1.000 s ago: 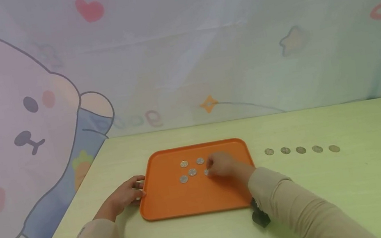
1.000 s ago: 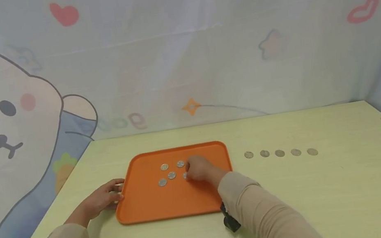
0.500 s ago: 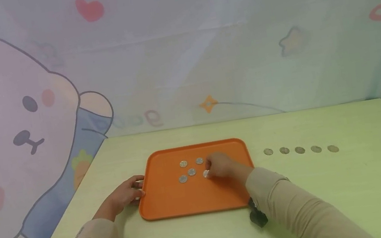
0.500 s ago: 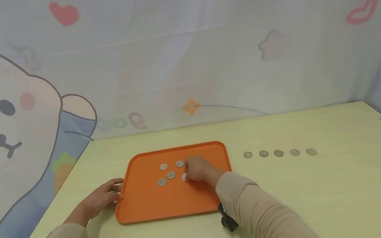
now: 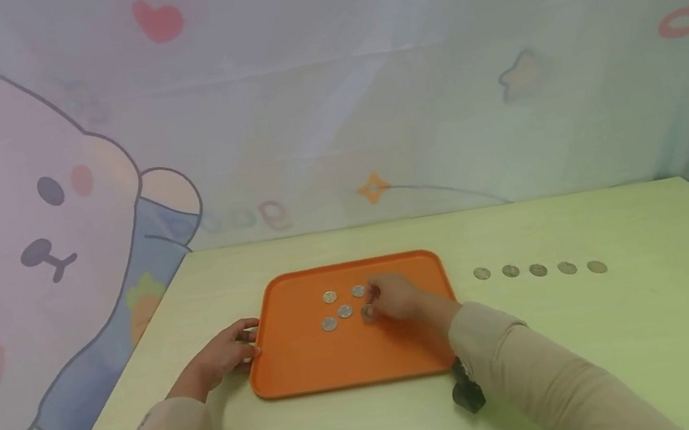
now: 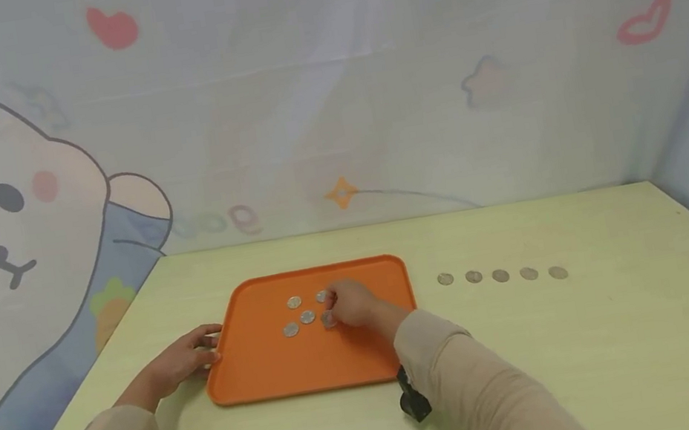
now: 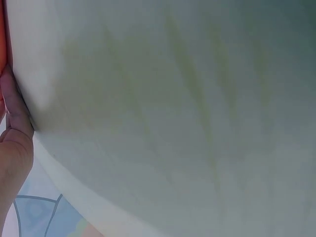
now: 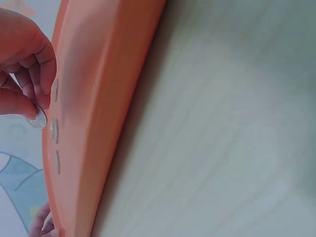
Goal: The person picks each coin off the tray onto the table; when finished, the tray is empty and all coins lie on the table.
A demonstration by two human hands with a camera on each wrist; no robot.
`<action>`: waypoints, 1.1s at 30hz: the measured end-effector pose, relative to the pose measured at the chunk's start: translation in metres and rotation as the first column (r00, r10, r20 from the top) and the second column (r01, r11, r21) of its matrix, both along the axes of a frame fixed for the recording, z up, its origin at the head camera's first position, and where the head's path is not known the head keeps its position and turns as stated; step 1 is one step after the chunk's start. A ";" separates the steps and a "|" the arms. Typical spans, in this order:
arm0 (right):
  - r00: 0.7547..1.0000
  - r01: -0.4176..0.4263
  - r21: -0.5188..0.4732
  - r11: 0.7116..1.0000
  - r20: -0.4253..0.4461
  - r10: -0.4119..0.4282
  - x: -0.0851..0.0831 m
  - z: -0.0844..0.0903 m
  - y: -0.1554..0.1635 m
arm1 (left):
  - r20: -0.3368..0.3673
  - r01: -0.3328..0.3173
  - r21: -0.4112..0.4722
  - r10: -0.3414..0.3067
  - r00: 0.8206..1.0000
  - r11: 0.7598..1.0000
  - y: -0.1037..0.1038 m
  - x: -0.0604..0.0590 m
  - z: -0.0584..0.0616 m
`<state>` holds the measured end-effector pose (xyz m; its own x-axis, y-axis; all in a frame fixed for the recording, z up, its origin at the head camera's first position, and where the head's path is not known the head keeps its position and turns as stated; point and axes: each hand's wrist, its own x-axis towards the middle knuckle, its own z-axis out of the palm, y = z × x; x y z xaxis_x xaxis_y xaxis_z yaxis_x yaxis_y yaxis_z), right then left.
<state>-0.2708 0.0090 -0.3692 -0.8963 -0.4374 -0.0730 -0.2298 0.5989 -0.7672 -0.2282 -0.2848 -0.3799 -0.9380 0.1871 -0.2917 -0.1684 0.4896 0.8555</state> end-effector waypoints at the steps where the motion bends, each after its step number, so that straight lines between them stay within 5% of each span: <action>1: 1.000 -0.007 -0.009 1.000 0.000 0.007 0.001 0.001 0.000 | -0.002 0.002 0.002 -0.002 1.000 1.000 0.000 0.000 -0.001; 16: 0.991 -0.077 -0.308 0.948 0.077 0.106 0.020 0.012 0.017 | 0.008 -0.004 0.029 0.004 1.000 1.000 -0.001 0.000 0.001; 33: 0.988 -0.062 -0.388 0.920 0.109 0.112 0.030 0.019 0.058 | 0.016 0.006 0.015 -0.007 1.000 1.000 0.001 0.000 0.001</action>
